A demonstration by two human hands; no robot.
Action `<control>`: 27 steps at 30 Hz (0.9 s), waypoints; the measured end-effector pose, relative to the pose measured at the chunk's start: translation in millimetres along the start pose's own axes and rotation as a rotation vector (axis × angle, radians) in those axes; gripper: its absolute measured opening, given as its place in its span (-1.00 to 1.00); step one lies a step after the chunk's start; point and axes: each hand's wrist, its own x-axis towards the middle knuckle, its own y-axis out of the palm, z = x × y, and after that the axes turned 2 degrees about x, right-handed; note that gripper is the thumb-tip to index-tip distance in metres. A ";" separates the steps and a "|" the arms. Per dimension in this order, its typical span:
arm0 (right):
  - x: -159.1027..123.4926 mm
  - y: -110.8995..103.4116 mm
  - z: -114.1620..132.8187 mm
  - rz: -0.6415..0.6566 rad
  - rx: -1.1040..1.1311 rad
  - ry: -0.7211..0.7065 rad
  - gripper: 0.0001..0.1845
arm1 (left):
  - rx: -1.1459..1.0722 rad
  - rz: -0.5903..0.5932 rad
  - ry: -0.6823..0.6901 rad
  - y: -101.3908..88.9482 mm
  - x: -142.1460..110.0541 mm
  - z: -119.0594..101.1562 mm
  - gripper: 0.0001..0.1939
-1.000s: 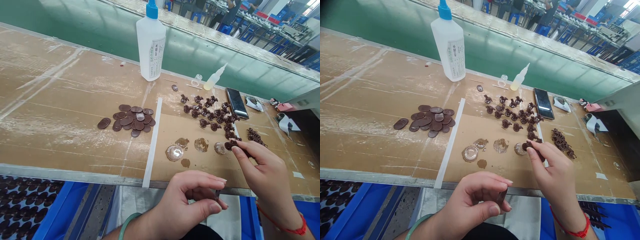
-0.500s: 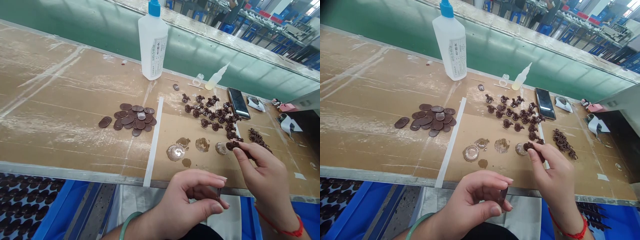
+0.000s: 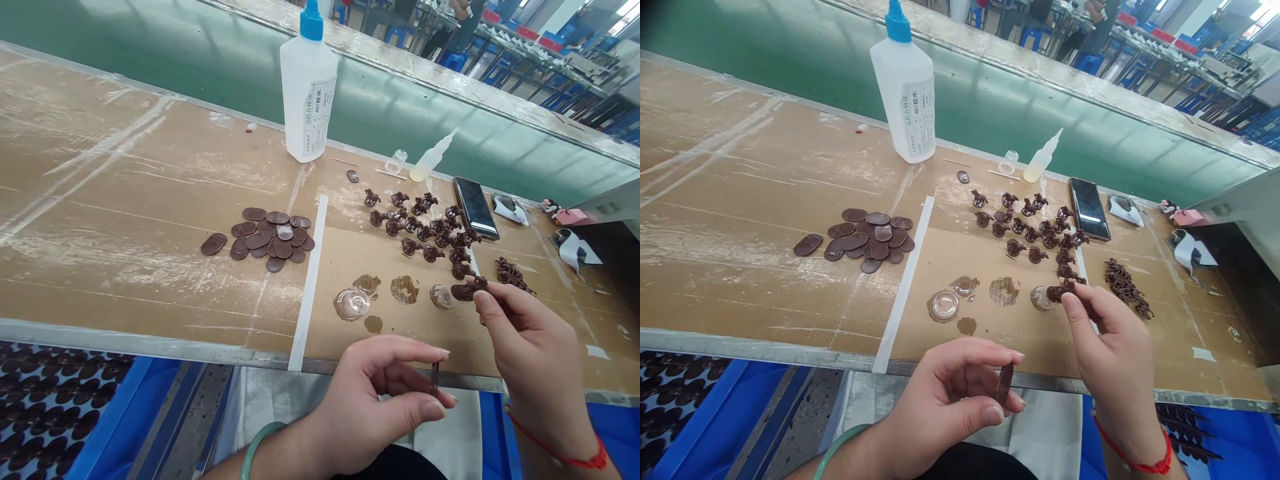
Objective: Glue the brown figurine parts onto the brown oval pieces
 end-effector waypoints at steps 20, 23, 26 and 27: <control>3.9 6.0 -0.6 0.035 0.027 0.101 -0.57 | -0.068 -0.004 0.038 -1.7 0.9 3.8 -0.66; 3.4 4.3 1.6 0.037 0.050 0.108 -0.62 | -0.068 -0.013 0.038 -1.1 1.1 3.8 -0.61; 2.3 1.7 2.5 0.039 0.124 0.111 -0.65 | -0.056 -0.036 0.021 1.1 1.2 3.3 -0.58; 2.1 0.6 3.0 0.059 0.173 0.107 -0.65 | -0.050 -0.046 0.024 2.1 1.2 3.0 -0.57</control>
